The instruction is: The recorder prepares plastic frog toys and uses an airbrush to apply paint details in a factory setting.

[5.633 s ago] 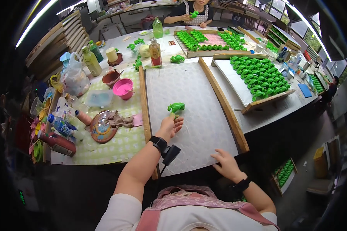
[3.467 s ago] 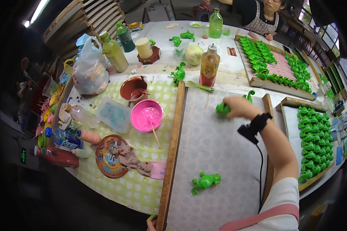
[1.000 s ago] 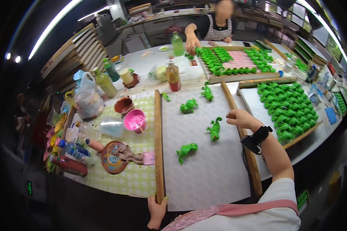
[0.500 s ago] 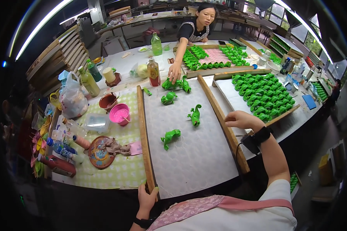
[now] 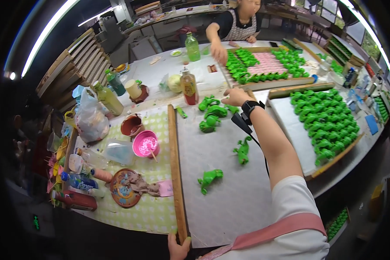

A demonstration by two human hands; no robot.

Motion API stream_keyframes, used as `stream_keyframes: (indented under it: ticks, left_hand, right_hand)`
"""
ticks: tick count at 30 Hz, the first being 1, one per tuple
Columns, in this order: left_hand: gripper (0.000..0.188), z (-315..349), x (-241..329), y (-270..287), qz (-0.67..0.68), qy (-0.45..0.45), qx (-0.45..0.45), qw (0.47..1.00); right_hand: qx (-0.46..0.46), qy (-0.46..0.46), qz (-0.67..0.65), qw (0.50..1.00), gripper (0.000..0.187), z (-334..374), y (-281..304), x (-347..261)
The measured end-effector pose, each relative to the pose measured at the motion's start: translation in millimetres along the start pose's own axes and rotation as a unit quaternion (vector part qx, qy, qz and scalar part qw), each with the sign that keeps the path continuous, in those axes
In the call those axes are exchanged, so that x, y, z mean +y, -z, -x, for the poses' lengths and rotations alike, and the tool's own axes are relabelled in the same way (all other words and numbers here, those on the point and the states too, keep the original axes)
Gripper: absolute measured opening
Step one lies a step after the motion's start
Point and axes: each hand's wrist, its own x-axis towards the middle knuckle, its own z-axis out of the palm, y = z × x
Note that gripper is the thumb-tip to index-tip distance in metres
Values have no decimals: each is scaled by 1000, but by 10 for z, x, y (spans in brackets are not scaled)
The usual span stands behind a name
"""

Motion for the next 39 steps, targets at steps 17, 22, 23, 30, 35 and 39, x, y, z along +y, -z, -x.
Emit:
stream_keyframes:
  ticks: [17, 22, 23, 30, 35, 39]
  left_hand:
    - [52, -3, -52, -19, -41, 23, -4, 999]
    - [53, -3, -140, -37, -7, 26, -11, 1000]
    - [53, -6, -138, -35, -4, 25, -10, 1000]
    - [56, -51, 12, 34, -14, 28, -25, 999]
    - [58, -43, 27, 60, -12, 42, -41, 998]
    - [59, 15, -232, -27, 90, 125, -50, 987]
  right_hand:
    - [-269, 2, -113, 956, 64, -693, -481, -214]
    - [-338, 82, -72, 935, 58, -265, -506, -209]
    - [-340, 109, -47, 933, 56, -178, -514, -215]
    - [-453, 115, -22, 884, 52, -134, -551, -453]
    - [-165, 225, -5, 960, 24, -538, -834, -953]
    - [-209, 213, -72, 952, 21, -778, -1175, -1340]
